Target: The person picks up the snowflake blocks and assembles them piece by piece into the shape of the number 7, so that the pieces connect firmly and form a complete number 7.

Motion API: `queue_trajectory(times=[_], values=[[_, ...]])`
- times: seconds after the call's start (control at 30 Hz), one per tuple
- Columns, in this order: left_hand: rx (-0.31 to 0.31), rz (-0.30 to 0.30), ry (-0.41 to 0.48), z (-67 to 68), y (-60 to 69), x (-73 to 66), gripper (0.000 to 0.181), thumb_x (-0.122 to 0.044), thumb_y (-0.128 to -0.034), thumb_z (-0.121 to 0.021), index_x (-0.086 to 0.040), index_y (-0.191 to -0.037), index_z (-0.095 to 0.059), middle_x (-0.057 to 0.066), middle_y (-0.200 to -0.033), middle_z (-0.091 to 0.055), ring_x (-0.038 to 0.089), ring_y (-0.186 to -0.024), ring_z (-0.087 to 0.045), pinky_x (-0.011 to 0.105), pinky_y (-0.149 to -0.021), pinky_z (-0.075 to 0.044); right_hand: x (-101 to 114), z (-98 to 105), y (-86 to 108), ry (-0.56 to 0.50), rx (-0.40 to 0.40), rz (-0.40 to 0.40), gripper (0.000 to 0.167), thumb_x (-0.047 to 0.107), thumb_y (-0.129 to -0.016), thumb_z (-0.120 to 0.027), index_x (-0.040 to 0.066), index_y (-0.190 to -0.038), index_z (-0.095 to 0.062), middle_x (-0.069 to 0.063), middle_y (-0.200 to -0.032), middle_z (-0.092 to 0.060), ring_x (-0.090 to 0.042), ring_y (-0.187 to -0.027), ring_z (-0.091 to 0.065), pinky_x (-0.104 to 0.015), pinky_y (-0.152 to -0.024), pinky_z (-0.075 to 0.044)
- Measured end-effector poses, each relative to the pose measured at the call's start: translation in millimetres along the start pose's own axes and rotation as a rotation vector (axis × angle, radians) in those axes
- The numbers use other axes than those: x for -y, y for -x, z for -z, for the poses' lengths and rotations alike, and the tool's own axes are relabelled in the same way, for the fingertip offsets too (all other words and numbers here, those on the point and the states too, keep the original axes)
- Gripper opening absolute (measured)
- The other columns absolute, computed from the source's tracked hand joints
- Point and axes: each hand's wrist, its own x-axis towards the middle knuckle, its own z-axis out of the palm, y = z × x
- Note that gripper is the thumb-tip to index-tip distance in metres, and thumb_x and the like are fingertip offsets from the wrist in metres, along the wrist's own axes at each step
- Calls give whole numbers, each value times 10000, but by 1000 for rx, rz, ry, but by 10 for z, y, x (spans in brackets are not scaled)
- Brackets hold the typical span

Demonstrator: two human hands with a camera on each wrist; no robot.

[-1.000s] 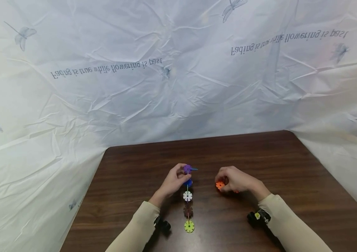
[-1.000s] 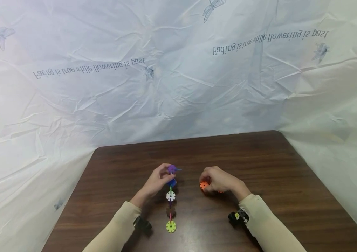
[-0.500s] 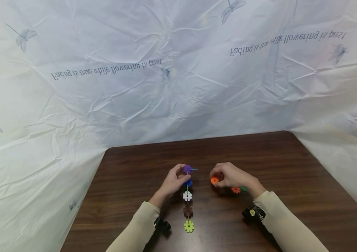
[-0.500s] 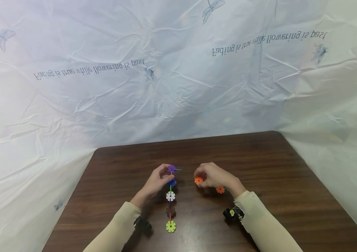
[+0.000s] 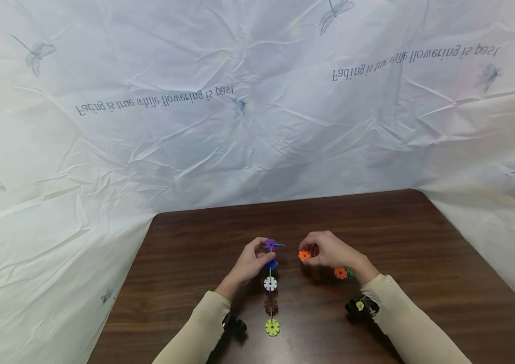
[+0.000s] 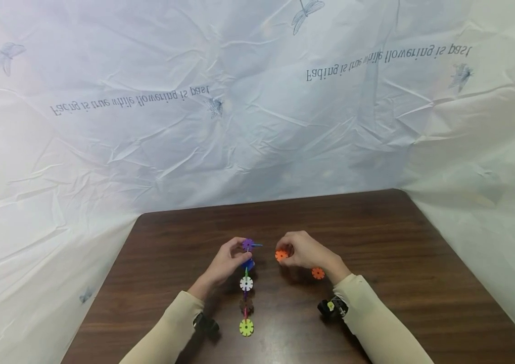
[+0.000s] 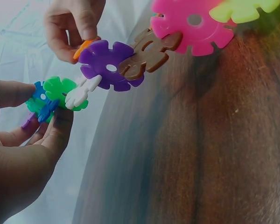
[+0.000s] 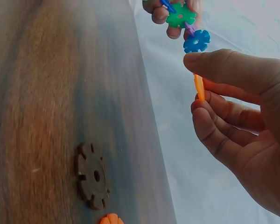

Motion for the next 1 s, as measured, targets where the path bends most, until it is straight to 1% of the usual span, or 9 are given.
queue_trajectory(times=[0.13,0.2,0.27,0.4,0.57,0.67,0.8,0.9,1.0], values=[[-18,1,-18,8,-61,151,321,-78,-954,-611,44,-1235,-515,290,-1222,-545,277,-920,-703,320,-747,-565,5,-10,-25,20,-46,12,287,229,-841,-771,102,-1090,-707,45,-970,-628,-76,-763,-588,-225,-651,-505],[-21,1,-19,8,-74,182,322,-99,-950,-624,32,-1226,-523,282,-1218,-555,251,-897,-708,324,-741,-566,11,-17,-37,32,-68,22,277,234,-841,-771,116,-1083,-708,57,-960,-623,-87,-759,-589,-223,-646,-502],[-18,1,-26,5,-79,178,319,-98,-949,-625,38,-1219,-522,292,-1214,-554,256,-888,-710,332,-742,-568,22,-22,-49,38,-89,38,270,236,-845,-767,115,-1078,-708,57,-954,-622,-99,-756,-590,-226,-641,-499],[-11,1,-9,-7,-74,152,317,-89,-954,-615,55,-1214,-507,325,-1219,-537,277,-899,-710,337,-750,-572,47,-33,-67,40,-117,51,242,238,-850,-762,130,-1060,-710,58,-940,-622,-95,-750,-584,-222,-634,-496],[-6,47,21,-30,-60,137,293,-70,-960,-601,53,-1203,-495,324,-1250,-523,283,-924,-711,341,-757,-570,76,-57,-82,32,-130,45,253,236,-853,-761,108,-1066,-711,46,-936,-623,-92,-745,-582,-215,-631,-500],[-7,61,23,-50,-38,101,274,-48,-959,-591,58,-1193,-497,333,-1261,-511,289,-934,-708,347,-764,-569,91,-75,-89,44,-142,34,253,241,-849,-764,121,-1065,-708,46,-936,-621,-93,-750,-584,-212,-634,-499],[-6,50,1,-76,34,-49,262,-39,-957,-588,77,-1177,-503,341,-1240,-515,302,-948,-701,358,-779,-567,100,-102,-103,59,-169,19,245,240,-845,-768,142,-1062,-708,50,-933,-621,-82,-747,-576,-209,-627,-491],[-5,24,-13,-85,81,-123,274,-48,-959,-589,94,-1175,-499,335,-1212,-529,311,-950,-699,366,-784,-567,102,-120,-111,62,-194,20,240,231,-840,-775,142,-1053,-709,51,-923,-619,-73,-739,-566,-210,-616,-483],[0,23,-13,-75,88,-139,282,-53,-964,-582,103,-1183,-498,322,-1204,-542,315,-960,-696,369,-793,-565,101,-137,-129,61,-212,24,240,225,-830,-785,137,-1041,-710,42,-915,-621,-69,-734,-562,-211,-613,-482]])
